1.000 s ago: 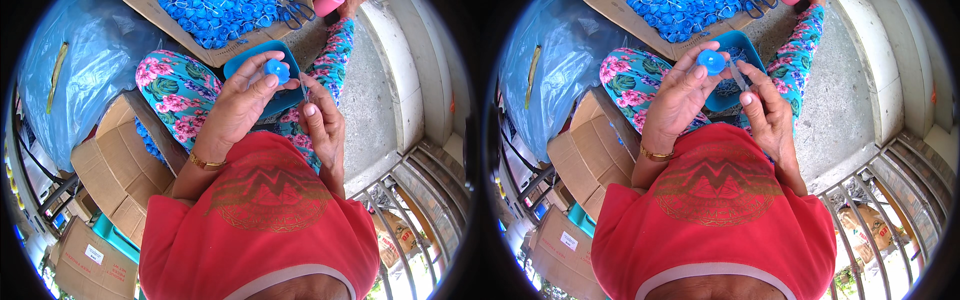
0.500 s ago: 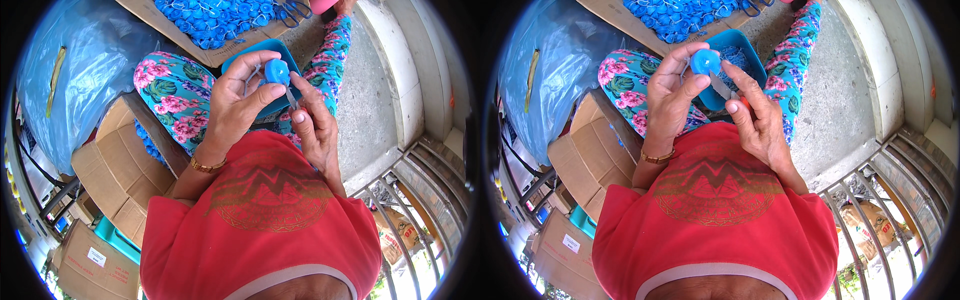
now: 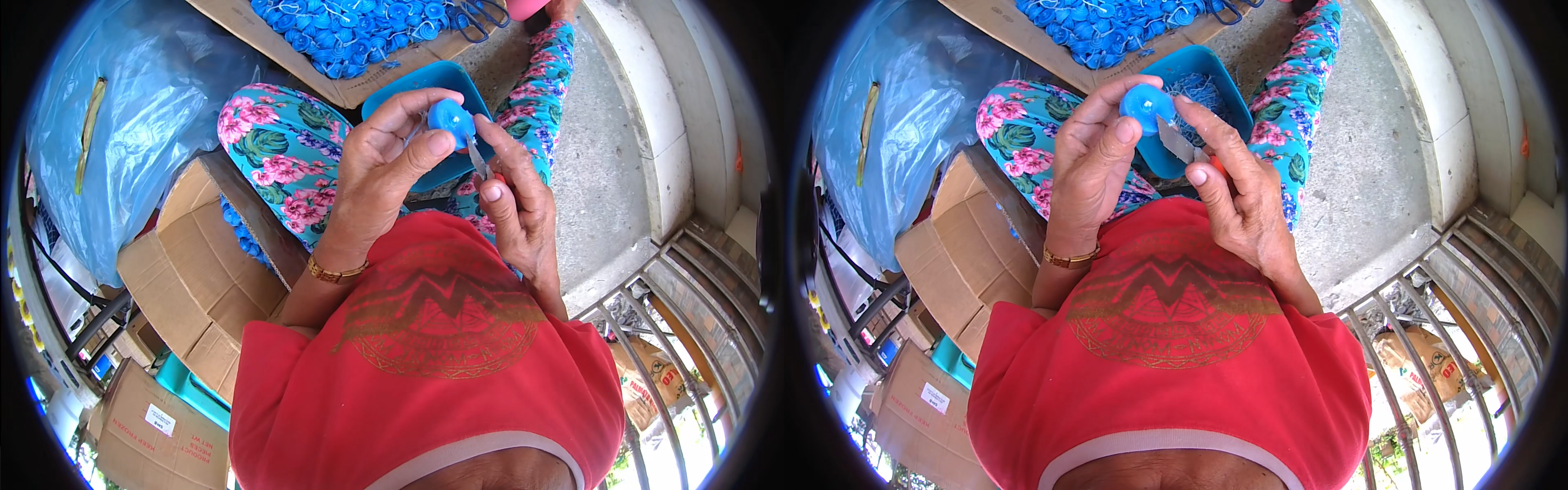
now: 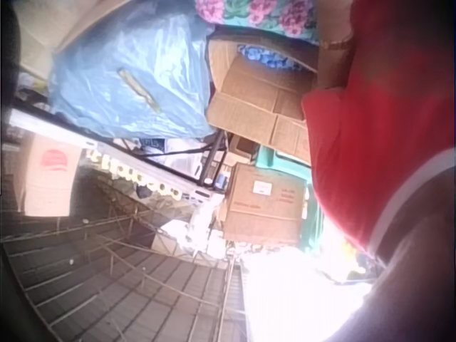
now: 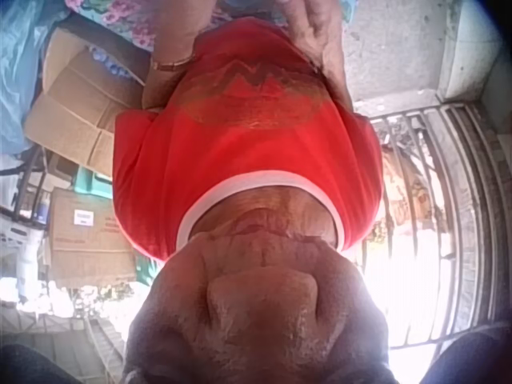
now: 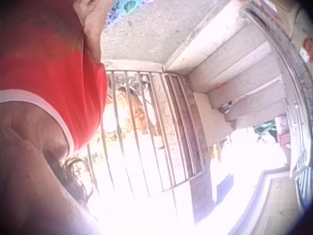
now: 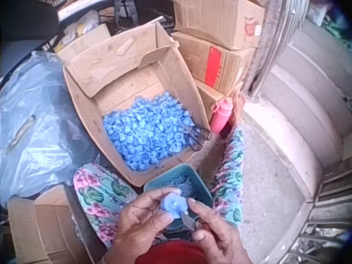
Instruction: The person sits on the floor and repeatedly picks up small blue candles from a cardboard box. Using a small knife, they trim the wicks of each candle and place the finished items into a blue plastic container.
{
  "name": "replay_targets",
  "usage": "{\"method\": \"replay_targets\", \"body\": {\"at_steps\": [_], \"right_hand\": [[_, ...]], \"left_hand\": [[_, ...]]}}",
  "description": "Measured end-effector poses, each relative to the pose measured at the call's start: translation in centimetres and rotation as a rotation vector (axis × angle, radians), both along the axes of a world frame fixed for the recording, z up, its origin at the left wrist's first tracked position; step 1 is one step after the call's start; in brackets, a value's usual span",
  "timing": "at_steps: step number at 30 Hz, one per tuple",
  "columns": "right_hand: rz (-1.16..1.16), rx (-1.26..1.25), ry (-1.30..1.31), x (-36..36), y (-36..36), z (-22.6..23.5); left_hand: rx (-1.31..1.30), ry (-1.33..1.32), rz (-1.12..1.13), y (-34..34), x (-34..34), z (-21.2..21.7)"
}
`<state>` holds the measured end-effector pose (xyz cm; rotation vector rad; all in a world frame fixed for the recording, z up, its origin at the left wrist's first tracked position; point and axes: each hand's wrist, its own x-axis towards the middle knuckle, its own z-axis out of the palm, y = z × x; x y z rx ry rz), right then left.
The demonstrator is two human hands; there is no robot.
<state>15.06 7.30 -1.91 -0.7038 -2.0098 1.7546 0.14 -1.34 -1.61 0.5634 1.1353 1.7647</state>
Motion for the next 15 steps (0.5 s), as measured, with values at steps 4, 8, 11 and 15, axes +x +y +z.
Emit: {"method": "replay_targets", "body": {"at_steps": [4, 8, 11, 15], "right_hand": [[0.008, 0.040, 0.043, -0.15, 0.21, -0.32], [0.046, -0.054, -0.026, 0.13, 0.43, 0.63], [0.040, -0.002, 0.005, 0.09, 0.26, 0.26], [0.023, -0.021, 0.048, -0.06, 0.08, 0.19]], "left_hand": [[-0.030, 0.039, -0.067, -0.52, -0.04, 0.24], [0.012, -0.029, -0.059, -0.40, -0.05, -0.53], [0.006, -0.033, -0.047, -0.36, 0.00, -0.36], [-0.007, -0.013, -0.096, -0.55, -0.28, -0.15]]}}
